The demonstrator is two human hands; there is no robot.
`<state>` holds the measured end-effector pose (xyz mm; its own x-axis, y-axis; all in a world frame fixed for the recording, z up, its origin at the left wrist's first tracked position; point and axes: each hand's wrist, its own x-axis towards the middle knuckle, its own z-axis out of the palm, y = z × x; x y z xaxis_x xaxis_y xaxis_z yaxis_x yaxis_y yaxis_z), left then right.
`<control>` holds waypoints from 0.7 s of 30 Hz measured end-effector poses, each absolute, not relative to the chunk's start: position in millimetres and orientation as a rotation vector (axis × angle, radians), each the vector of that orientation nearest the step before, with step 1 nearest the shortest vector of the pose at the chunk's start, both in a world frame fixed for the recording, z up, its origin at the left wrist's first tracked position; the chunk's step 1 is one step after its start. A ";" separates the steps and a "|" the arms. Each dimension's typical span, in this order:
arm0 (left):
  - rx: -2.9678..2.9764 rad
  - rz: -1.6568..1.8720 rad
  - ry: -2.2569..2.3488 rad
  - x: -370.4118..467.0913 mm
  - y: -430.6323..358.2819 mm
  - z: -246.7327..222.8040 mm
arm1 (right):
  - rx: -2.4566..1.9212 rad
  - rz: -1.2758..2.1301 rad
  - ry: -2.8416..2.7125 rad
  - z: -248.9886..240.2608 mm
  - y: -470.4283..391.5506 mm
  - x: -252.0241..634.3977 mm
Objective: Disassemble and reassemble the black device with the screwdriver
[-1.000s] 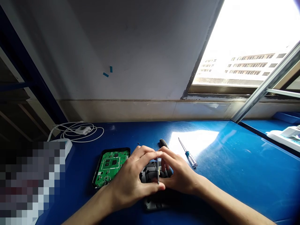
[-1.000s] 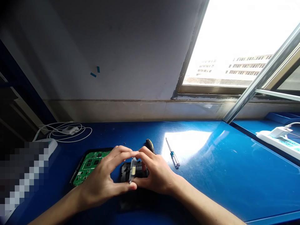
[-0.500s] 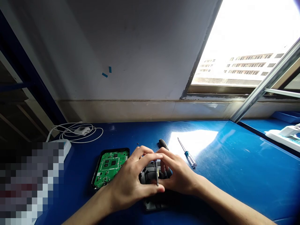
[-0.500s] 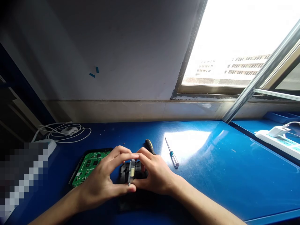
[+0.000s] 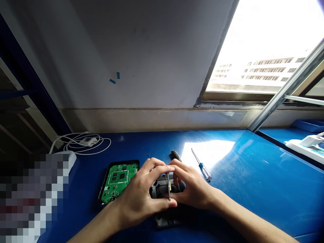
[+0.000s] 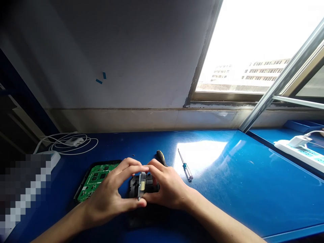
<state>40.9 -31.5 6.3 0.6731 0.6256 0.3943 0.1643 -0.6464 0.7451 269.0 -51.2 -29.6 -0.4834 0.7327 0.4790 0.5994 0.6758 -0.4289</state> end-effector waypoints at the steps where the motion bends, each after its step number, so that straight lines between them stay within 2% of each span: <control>1: 2.192 0.850 0.607 41.0 -31.4 6.1 | -1.028 0.276 -2.250 -29.3 -51.2 269.2; 21: 2.183 0.887 0.596 42.6 -29.6 5.3 | -1.063 0.301 -2.264 -26.3 -52.0 269.4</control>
<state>42.6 -29.6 5.3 0.6602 0.6254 0.4161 0.1487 -0.6518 0.7437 269.4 -52.0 -26.3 -0.4901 0.7568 0.4324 0.6175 0.6516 -0.4406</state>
